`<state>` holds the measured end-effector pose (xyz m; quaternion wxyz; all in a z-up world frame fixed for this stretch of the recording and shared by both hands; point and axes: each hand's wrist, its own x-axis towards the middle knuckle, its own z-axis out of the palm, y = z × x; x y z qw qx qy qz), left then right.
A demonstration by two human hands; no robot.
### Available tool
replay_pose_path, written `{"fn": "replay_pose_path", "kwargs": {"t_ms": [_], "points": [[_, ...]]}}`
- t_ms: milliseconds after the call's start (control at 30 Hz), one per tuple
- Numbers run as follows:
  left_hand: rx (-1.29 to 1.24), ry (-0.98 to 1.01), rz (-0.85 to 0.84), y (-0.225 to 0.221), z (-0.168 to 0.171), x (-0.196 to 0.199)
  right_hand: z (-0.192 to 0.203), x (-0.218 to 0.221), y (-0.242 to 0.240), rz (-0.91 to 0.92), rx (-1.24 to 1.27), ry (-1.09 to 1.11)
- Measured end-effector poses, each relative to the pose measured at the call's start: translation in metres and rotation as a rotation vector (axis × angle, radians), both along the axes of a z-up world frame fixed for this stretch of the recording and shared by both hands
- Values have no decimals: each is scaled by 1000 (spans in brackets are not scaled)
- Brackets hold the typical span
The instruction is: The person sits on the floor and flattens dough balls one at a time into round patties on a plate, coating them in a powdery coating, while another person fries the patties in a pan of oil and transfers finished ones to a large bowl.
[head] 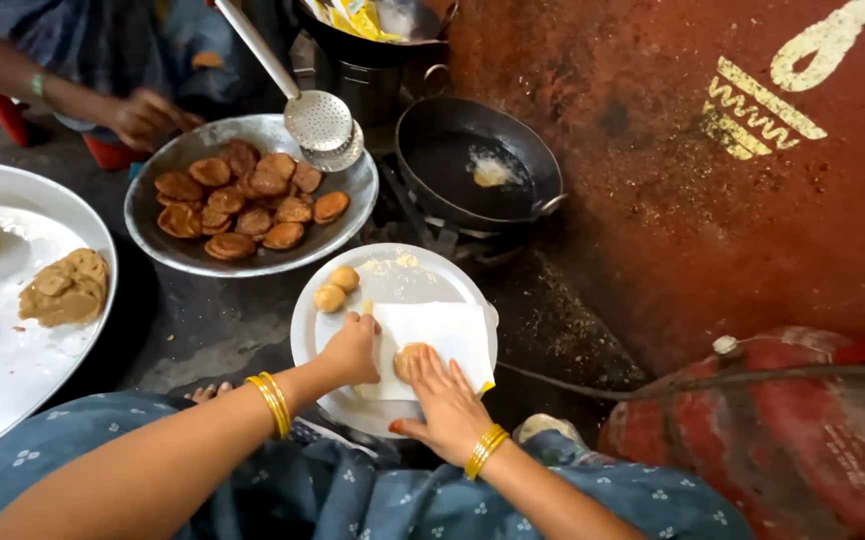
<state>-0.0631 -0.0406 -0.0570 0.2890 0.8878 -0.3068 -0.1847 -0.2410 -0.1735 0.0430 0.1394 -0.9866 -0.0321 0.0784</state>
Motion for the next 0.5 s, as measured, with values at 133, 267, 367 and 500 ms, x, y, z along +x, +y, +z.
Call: {"fn": "replay_pose_path", "kwargs": {"t_ms": [133, 267, 367, 500], "points": [[5, -26, -19, 3, 13, -6, -24, 12, -17, 75, -51, 58], [116, 18, -7, 8, 60, -21, -28, 27, -23, 47, 45, -34], [226, 34, 21, 9, 77, -28, -24, 32, -14, 32, 42, -22], [344, -57, 21, 8, 75, -29, -11, 20, 10, 179, 17, -98]]}}
